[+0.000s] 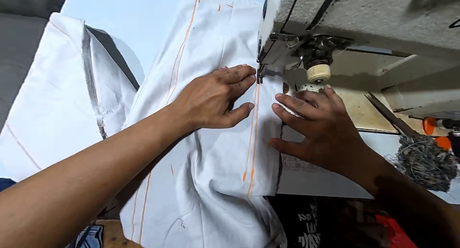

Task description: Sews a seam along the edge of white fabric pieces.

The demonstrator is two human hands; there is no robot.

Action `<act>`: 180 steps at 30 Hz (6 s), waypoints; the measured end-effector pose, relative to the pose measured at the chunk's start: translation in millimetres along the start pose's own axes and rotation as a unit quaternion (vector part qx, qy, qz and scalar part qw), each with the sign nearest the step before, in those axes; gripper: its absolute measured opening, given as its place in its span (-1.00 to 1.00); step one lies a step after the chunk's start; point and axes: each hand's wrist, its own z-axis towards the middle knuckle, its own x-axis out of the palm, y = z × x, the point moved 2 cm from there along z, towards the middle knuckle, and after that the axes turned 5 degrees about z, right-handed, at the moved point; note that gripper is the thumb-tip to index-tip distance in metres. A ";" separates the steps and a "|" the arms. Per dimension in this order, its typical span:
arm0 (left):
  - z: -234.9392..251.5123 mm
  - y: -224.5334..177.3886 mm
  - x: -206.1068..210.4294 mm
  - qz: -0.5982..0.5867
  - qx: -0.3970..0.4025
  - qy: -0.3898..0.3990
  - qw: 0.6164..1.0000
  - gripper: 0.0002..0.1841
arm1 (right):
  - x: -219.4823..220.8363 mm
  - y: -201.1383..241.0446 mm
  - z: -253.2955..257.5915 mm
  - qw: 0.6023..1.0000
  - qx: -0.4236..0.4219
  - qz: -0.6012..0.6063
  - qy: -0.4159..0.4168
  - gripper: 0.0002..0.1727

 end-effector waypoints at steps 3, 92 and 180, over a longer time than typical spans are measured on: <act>7.4 8.4 -0.5 0.010 0.006 -0.004 1.000 -0.36 | -1.8 -6.8 10.0 1.000 0.006 0.002 0.006 -0.25; -206.5 -152.6 -1.7 -0.592 -0.493 -0.365 0.522 -0.63 | 55.9 148.7 -119.9 0.723 0.453 0.508 -0.120 -0.82; 26.6 -151.3 -54.3 -0.009 0.193 0.342 0.920 -0.92 | 24.7 161.2 -111.6 0.678 0.294 0.634 -0.228 -0.62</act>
